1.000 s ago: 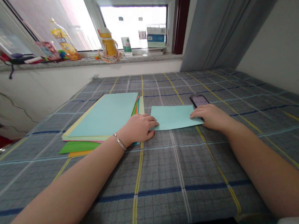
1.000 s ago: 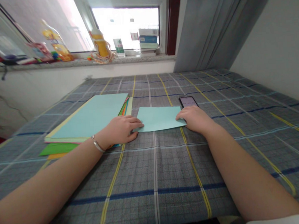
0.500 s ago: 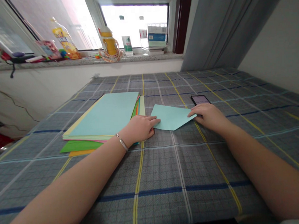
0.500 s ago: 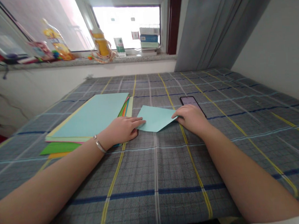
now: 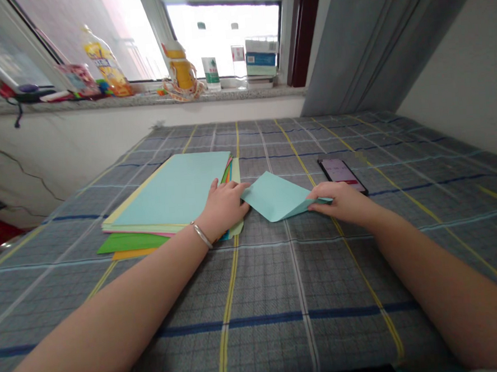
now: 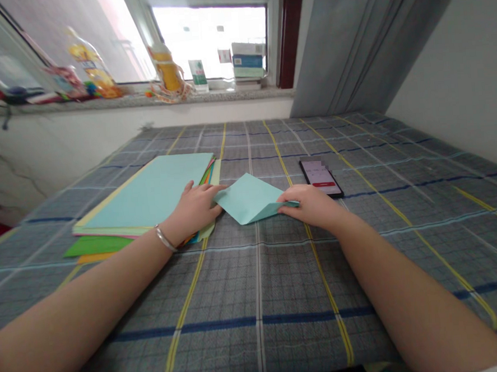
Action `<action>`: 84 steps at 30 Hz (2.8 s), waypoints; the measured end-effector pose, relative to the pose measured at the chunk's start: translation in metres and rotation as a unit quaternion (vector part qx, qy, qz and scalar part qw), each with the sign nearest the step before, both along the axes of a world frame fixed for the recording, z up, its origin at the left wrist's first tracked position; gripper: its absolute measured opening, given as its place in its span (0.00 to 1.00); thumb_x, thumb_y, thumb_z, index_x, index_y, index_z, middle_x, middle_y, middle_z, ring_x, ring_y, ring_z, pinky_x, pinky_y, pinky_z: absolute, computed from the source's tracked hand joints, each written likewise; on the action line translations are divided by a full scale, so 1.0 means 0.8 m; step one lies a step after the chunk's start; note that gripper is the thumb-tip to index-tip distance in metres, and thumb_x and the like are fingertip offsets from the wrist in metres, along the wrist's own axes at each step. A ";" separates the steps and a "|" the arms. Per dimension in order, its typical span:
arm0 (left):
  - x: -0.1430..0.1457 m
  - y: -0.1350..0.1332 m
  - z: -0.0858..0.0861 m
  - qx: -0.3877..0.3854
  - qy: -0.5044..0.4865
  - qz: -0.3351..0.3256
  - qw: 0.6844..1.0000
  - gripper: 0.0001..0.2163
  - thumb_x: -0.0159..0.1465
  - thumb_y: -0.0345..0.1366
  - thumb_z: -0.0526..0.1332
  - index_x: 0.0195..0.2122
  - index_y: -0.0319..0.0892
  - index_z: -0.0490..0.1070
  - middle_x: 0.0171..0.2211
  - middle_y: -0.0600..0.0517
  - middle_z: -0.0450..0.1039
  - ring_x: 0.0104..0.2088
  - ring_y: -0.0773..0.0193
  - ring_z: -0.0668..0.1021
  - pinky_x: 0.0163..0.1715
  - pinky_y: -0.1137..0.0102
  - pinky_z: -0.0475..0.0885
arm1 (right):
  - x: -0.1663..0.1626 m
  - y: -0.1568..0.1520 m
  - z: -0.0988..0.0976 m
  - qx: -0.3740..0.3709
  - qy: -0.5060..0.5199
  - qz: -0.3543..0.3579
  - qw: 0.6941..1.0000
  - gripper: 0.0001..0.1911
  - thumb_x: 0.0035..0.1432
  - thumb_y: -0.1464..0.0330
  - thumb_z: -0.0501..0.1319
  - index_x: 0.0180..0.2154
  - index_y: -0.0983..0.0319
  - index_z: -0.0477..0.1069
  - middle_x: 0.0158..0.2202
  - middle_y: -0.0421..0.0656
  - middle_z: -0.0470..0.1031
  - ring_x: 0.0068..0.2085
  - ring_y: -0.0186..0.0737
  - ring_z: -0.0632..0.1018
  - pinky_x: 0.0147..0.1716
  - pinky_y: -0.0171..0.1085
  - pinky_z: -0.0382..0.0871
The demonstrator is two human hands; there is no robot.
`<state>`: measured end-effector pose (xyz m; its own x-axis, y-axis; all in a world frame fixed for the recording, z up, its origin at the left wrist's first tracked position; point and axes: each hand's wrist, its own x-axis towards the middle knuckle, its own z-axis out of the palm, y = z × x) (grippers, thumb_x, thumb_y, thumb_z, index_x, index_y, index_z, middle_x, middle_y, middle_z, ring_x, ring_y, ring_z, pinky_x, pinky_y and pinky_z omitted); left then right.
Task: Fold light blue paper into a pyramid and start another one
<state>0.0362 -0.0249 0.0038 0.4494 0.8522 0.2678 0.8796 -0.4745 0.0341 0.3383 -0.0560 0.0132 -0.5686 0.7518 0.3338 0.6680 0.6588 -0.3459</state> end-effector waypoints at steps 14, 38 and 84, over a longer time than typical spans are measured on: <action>0.019 -0.027 0.017 -0.029 -0.272 -0.106 0.956 0.16 0.69 0.36 0.48 0.52 0.41 0.70 0.33 0.52 0.74 0.30 0.65 0.74 0.35 0.69 0.71 | -0.028 -0.015 0.004 0.039 0.033 -0.041 0.998 0.03 0.58 0.66 0.63 0.34 0.58 0.75 0.35 0.41 0.80 0.39 0.42 0.79 0.41 0.40 0.71; 0.036 -0.039 0.012 0.014 -0.088 -0.244 0.966 0.15 0.70 0.38 0.50 0.38 0.40 0.76 0.45 0.47 0.76 0.44 0.59 0.78 0.47 0.62 0.74 | -0.036 -0.021 0.016 0.222 0.135 -0.091 0.961 0.05 0.59 0.67 0.61 0.29 0.56 0.71 0.34 0.42 0.79 0.45 0.46 0.77 0.54 0.51 0.65; 0.054 -0.061 0.016 0.014 -0.366 -0.166 0.916 0.11 0.68 0.38 0.56 0.42 0.41 0.78 0.38 0.50 0.81 0.37 0.64 0.80 0.40 0.70 0.75 | -0.065 -0.040 0.008 0.218 0.157 -0.135 0.954 0.04 0.60 0.66 0.61 0.32 0.58 0.69 0.31 0.42 0.77 0.36 0.43 0.76 0.38 0.42 0.66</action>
<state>0.0793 -0.0737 0.0163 0.3738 0.6892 0.6207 0.4339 -0.7214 0.5398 0.2862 -0.0878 0.0197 -0.1942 0.6072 0.7704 0.7422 0.6045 -0.2894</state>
